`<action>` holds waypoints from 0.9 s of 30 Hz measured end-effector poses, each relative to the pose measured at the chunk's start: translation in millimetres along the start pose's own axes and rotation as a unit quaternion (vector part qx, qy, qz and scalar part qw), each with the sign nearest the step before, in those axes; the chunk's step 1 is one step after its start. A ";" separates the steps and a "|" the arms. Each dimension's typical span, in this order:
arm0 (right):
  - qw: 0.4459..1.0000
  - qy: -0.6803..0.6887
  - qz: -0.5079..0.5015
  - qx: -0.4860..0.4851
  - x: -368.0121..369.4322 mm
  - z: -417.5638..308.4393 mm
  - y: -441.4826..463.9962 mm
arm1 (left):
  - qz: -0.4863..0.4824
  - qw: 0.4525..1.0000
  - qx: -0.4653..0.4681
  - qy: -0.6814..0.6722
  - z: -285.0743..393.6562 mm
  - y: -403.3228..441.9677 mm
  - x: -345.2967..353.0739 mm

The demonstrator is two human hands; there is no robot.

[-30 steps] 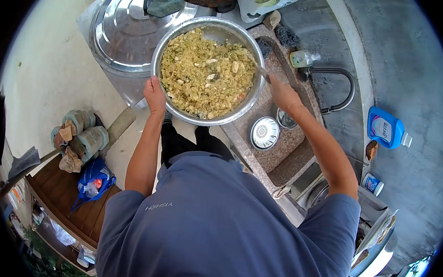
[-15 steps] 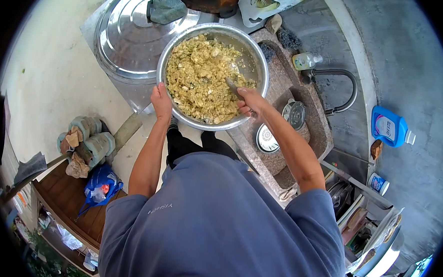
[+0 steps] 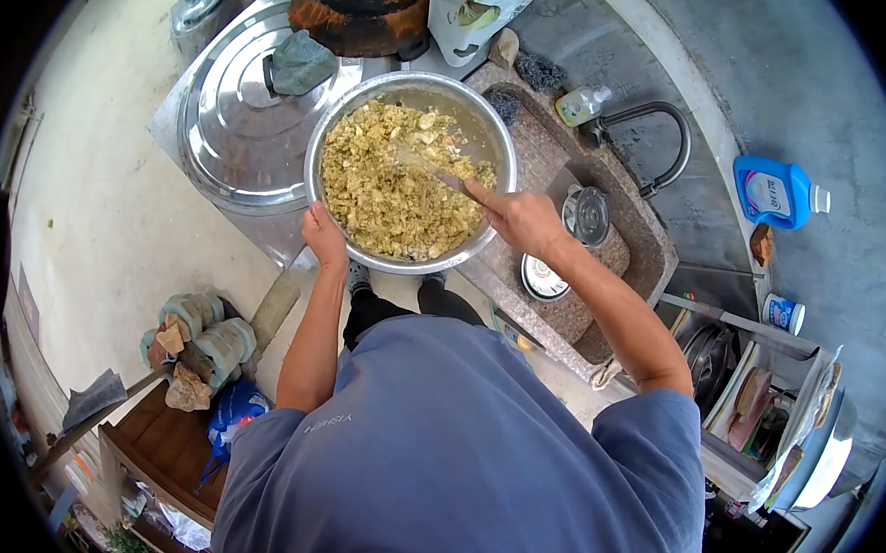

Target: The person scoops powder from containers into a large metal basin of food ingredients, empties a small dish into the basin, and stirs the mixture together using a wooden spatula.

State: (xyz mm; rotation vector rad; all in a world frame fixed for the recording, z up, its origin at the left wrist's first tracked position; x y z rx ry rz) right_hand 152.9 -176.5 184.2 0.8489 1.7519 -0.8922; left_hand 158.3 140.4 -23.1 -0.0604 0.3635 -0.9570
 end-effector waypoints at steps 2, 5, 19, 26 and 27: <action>0.999 -0.029 0.008 0.043 14.2 22.3 25.1 | -0.001 1.000 -0.004 0.006 -3.5 -4.0 -1.8; 0.989 -0.059 -0.002 0.136 42.6 52.2 67.8 | 0.009 1.000 -0.009 -0.003 -2.5 -1.2 -1.1; 0.985 -0.020 -0.122 0.120 -18.4 34.7 1.4 | 0.026 0.999 -0.025 -0.031 1.0 -5.5 -3.3; 0.987 -0.033 -0.138 0.077 37.9 68.6 -19.8 | 0.034 0.996 -0.055 -0.056 -4.7 -10.5 -2.3; 0.964 0.095 -0.173 0.179 37.5 66.5 -25.4 | 0.035 0.996 -0.058 -0.057 -5.3 -9.4 -1.9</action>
Point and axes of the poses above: each hand's wrist, its own y-axis towards the middle knuckle, its own x-axis out of the palm, z = x × y, the point moved 5 cm from there along y, towards the middle knuckle, and after that the axes turned 6 degrees about -x, right-handed, at the moved point
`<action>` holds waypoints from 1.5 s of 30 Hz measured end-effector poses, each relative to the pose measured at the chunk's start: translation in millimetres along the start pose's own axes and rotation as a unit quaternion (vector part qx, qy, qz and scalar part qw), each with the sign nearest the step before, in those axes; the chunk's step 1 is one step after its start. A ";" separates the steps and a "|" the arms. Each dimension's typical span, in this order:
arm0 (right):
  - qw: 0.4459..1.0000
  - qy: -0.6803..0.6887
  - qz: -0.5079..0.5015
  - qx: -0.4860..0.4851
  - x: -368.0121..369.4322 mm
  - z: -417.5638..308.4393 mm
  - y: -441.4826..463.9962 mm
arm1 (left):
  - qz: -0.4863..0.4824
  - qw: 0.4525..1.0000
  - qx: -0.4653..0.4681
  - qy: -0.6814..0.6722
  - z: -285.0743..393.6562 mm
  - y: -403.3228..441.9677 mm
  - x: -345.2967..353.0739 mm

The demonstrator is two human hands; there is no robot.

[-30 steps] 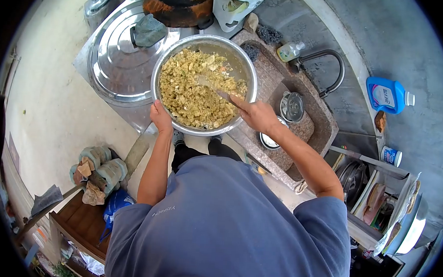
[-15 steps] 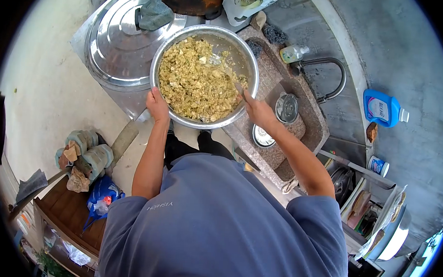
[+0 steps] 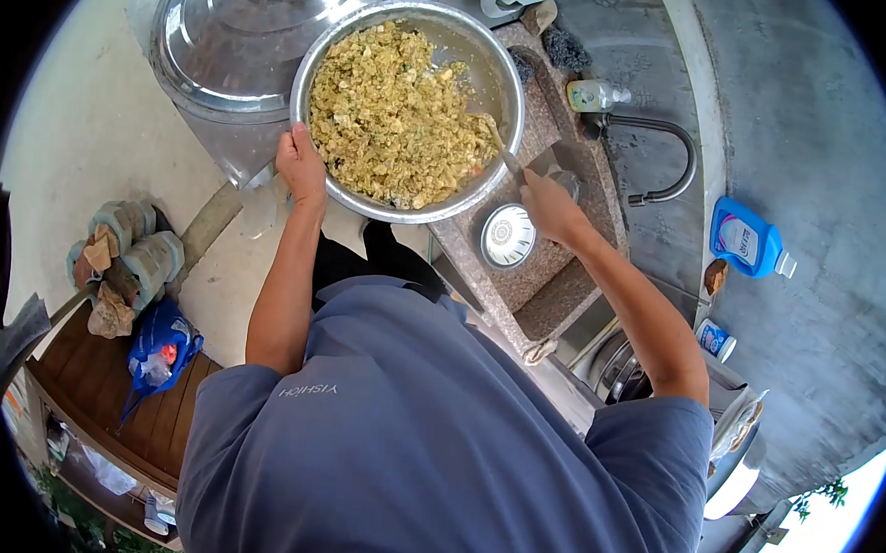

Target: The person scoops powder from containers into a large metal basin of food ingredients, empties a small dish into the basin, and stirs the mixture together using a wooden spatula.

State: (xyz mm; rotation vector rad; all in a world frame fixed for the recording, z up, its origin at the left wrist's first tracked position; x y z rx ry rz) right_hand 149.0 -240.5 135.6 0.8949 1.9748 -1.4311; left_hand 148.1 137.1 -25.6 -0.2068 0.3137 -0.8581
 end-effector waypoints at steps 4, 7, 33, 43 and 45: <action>0.889 0.377 -0.087 0.244 15.8 -27.3 -34.6 | -0.016 0.999 -0.030 -0.005 2.0 -1.1 0.3; 0.842 0.465 -0.096 0.257 27.9 -36.5 -28.6 | -0.033 0.999 -0.020 0.004 0.7 1.5 0.3; 0.533 0.842 -0.005 0.087 74.1 -64.1 -1.3 | -0.036 0.996 0.054 0.066 12.2 -2.0 1.6; 0.910 0.056 0.405 -0.065 72.3 -63.6 -6.9 | -0.031 0.992 0.072 0.101 -5.6 7.9 1.5; 0.930 0.049 0.364 -0.017 85.8 -50.7 6.0 | -0.049 0.992 0.054 0.102 -1.4 1.1 -0.6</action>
Point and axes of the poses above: each hand's wrist, its own y-axis towards the middle knuckle, its own x-axis out of the palm, z = x × y, the point moved 5 cm from there along y, towards the middle knuckle, and after that the axes turned 6 degrees about -x, right-handed, at the moved point
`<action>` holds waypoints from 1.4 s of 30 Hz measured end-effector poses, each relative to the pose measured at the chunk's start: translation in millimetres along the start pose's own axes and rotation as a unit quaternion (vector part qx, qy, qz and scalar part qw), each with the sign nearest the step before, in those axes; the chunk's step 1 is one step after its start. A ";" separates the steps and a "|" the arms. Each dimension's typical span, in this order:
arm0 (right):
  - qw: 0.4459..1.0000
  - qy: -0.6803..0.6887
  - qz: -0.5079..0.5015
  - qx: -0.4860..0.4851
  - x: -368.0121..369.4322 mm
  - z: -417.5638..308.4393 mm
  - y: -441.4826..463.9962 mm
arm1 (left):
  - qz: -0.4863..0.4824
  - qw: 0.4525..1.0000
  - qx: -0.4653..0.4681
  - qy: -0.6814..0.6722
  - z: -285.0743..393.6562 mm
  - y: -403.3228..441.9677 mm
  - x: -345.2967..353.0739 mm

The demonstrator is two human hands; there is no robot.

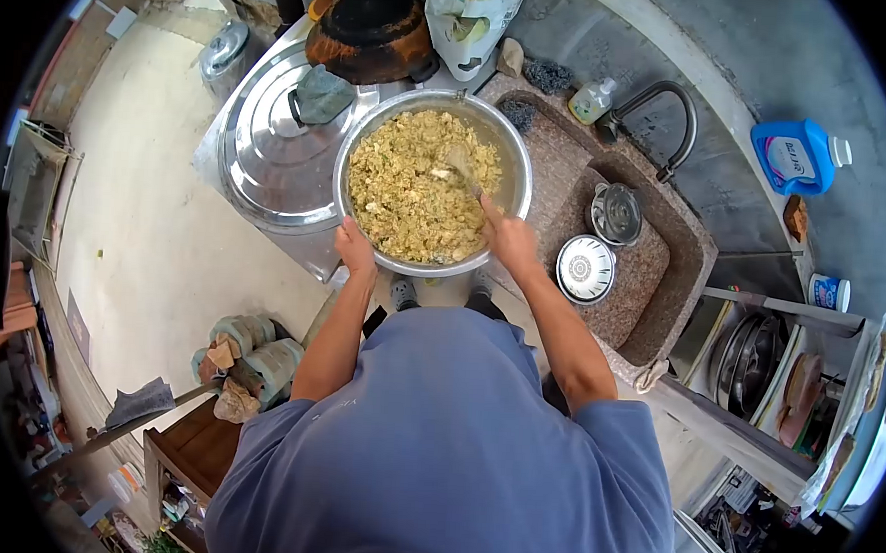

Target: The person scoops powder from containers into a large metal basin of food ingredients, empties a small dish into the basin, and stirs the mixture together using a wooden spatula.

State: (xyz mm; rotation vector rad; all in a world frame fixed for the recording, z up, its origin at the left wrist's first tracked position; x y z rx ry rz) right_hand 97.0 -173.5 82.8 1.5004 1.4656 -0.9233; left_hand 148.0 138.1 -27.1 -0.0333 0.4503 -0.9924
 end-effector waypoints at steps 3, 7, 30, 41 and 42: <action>1.000 -0.019 -0.021 -0.011 -12.6 4.0 9.4 | 0.014 1.000 0.011 0.000 2.4 1.3 -2.9; 0.997 -0.004 -0.037 -0.061 -59.0 0.1 1.2 | 0.019 0.999 0.013 -0.029 14.4 -3.3 -3.6; 0.995 0.039 -0.092 -0.006 -69.3 50.9 35.0 | 0.013 1.000 0.007 -0.018 -0.1 3.2 -1.9; 0.952 -0.032 -0.302 0.028 -157.8 -37.8 -33.8 | -0.016 0.998 -0.024 -0.054 -7.2 6.1 4.3; 0.955 -0.049 -0.291 -0.026 -152.6 -38.5 -43.8 | -0.024 0.998 -0.026 -0.055 -8.4 7.1 4.6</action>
Point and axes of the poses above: each hand's wrist, its own y-axis towards the middle knuckle, its own x-axis out of the palm, z = x × y, the point moved 5 cm from there along y, towards the middle knuckle, and after that the axes turned 6 degrees about -x, right-handed, at the moved point
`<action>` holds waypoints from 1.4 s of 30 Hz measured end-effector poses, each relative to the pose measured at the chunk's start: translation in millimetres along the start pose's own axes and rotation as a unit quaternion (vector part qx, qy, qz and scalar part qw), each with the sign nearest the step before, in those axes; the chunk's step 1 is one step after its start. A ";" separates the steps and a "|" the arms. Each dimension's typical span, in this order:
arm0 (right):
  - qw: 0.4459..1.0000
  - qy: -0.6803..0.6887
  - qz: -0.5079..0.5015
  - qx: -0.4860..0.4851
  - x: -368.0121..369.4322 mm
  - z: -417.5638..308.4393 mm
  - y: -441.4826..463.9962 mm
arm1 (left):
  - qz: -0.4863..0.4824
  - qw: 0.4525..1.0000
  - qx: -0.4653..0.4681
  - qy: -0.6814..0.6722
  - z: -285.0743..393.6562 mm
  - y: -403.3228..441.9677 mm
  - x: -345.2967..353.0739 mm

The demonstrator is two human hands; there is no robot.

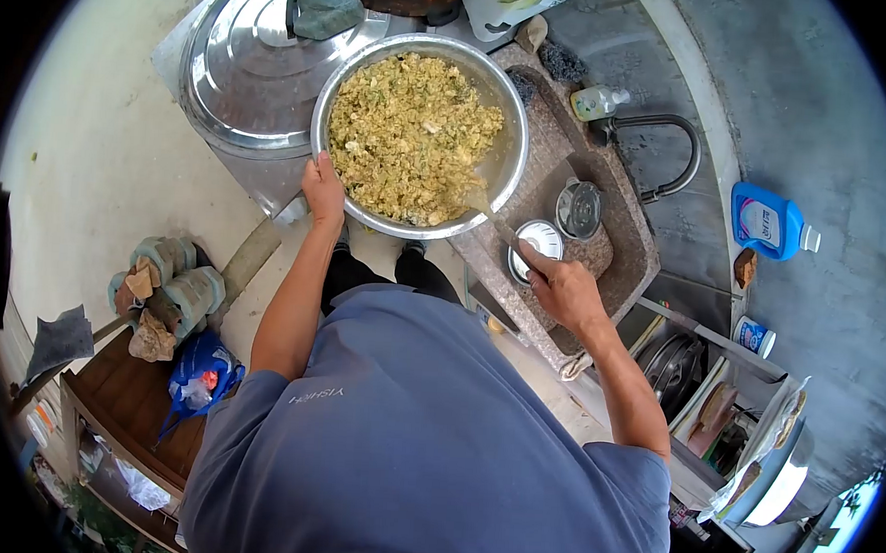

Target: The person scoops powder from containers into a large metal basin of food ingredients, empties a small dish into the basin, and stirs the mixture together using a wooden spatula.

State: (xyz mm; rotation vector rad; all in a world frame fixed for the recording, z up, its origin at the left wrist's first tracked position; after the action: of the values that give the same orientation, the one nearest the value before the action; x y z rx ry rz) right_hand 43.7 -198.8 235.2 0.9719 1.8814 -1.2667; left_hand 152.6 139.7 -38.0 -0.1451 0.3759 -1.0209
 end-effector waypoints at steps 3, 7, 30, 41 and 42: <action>0.999 -0.043 -0.020 -0.007 37.8 -4.4 0.8 | -0.017 1.000 0.005 -0.002 5.2 2.0 -0.6; 0.998 -0.050 -0.005 0.034 94.8 6.6 53.3 | -0.037 0.999 -0.004 -0.001 14.0 -2.7 -2.7; 0.984 0.111 0.117 0.082 111.9 -6.6 85.8 | -0.045 0.998 0.027 -0.020 3.3 2.0 0.6; 0.961 0.198 0.194 0.013 46.8 9.5 69.3 | -0.024 0.999 0.044 -0.002 -0.6 0.2 1.3; 0.963 0.190 0.193 0.005 40.6 4.6 62.4 | -0.022 0.999 0.036 0.006 1.3 -1.2 0.7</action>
State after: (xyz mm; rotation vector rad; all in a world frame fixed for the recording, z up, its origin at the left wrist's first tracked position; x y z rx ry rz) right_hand 77.1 -178.6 171.7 1.5886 1.8337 -0.9030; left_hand 152.5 138.4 -36.6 -0.0836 0.3473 -1.0776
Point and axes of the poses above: each hand's wrist, its own y-axis towards the middle knuckle, its own x-axis out of the palm, z = x × y, the point moved 5 cm from there along y, towards the middle knuckle, and after that the axes turned 6 degrees about -x, right-handed, at the moved point
